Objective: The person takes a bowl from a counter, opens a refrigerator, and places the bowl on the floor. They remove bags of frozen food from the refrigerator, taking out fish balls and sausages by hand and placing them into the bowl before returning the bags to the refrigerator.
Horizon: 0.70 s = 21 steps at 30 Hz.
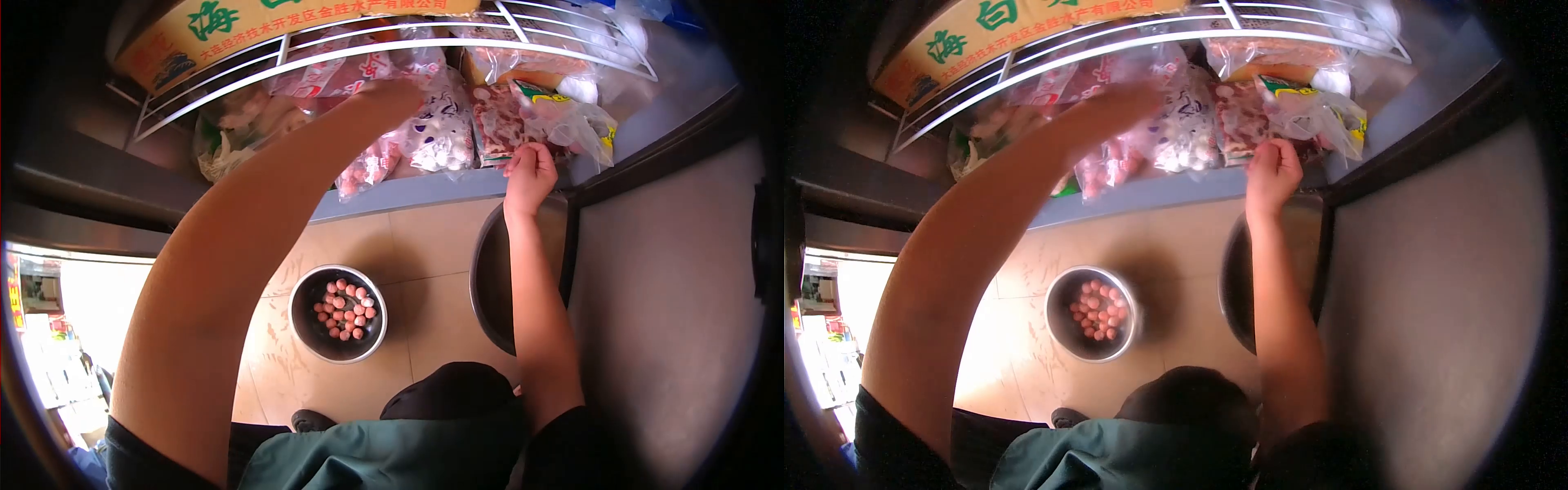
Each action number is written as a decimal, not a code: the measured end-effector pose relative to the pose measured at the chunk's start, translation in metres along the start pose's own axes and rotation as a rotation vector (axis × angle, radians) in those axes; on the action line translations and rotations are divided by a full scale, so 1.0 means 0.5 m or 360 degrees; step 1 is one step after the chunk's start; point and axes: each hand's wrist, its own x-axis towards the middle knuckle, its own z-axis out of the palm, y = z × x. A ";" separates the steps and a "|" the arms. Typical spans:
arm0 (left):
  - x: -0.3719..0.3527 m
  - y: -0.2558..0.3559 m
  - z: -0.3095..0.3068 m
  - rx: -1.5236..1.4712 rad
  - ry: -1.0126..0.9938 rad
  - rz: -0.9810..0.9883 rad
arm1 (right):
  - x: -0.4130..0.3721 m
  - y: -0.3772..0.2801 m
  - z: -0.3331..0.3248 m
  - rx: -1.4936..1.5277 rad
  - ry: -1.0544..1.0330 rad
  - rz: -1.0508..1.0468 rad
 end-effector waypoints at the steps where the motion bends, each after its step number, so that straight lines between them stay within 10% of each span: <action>1: -0.002 0.000 0.005 -0.0097 0.0018 -0.0119 | 0.007 0.019 -0.011 -0.0077 0.0064 -0.0064; 15: 0.050 0.019 0.016 0.0514 -0.0204 0.0599 | 0.035 0.104 -0.021 -0.0598 0.0373 -0.0647; 21: 0.054 0.013 0.031 -0.0501 -0.0113 0.0039 | 0.021 0.084 -0.012 -0.0799 0.0429 -0.0621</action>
